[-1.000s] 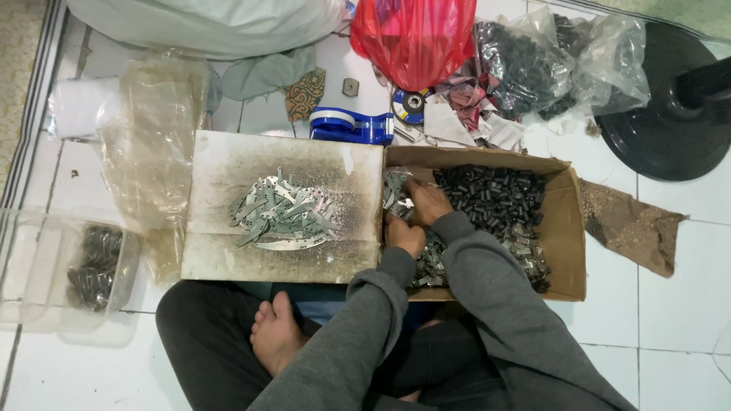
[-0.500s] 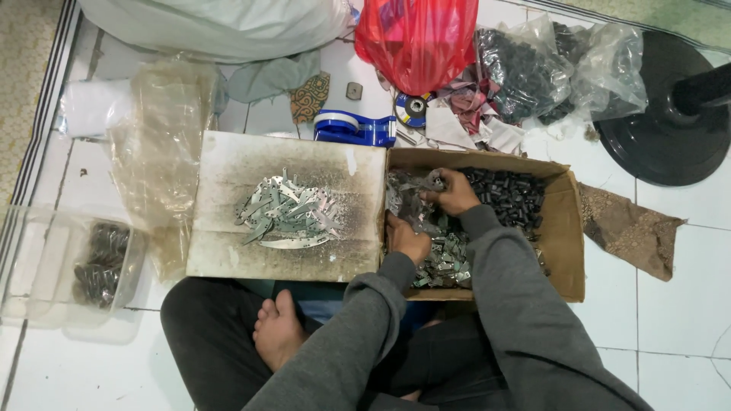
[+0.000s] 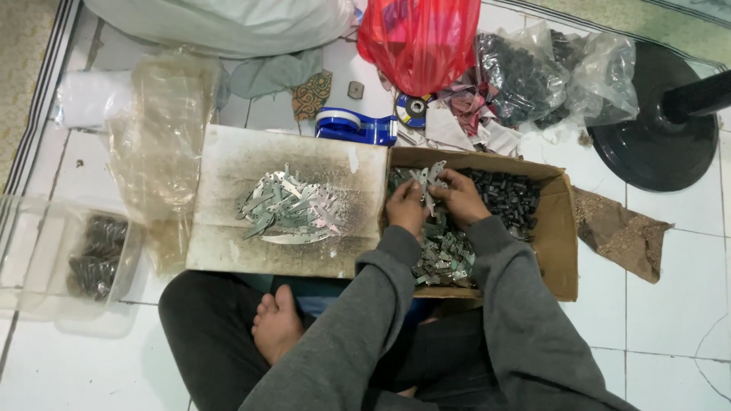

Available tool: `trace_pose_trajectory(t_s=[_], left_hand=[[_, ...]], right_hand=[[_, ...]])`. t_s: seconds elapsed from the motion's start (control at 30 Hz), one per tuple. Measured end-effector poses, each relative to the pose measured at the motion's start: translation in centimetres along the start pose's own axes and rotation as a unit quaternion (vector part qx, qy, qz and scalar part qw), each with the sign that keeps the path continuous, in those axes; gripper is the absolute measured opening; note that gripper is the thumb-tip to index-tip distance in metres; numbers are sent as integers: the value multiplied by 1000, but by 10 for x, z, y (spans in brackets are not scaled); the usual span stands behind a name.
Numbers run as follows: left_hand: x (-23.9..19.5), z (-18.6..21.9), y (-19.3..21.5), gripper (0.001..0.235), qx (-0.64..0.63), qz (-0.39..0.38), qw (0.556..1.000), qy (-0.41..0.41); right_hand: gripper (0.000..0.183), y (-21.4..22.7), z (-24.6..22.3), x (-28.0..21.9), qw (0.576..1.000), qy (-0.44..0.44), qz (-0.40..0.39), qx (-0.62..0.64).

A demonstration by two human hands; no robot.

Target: Sorting and bagging small metal clips or fasteners while sitting on the floor.

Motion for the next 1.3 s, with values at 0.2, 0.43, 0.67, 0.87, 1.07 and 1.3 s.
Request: trace_pose_trajectory(t_s=[0.2, 0.43, 0.67, 0.87, 1.07, 1.3], left_hand=[[-13, 18, 10, 41, 186, 69, 978, -63], [-55, 76, 60, 38, 308, 141, 917, -212], [-82, 139, 120, 28, 518, 192, 783, -286], [-73, 149, 140, 16, 689, 224, 610, -321], [-115, 175, 145, 81, 744, 135, 560, -339], [-106, 163, 159, 145, 821, 4, 531, -212]], right_hand=[[24, -16, -29, -17, 999, 47, 12, 6], [24, -118, -71, -28, 996, 71, -5, 62], [20, -196, -34, 1, 996, 64, -48, 39], [39, -206, -43, -1, 960, 90, -4, -265], [44, -219, -80, -37, 929, 207, 3, -308], [36, -235, -94, -55, 934, 273, -44, -226]])
Point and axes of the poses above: each hand's wrist, its own x-axis towards the middle knuckle, its own y-axis out of the back of the hand, z = x × y, the point moved 7 cm from there along x, towards the middle knuckle, and after that the axes turned 10 degrees about -z, right-handed, at the moved point
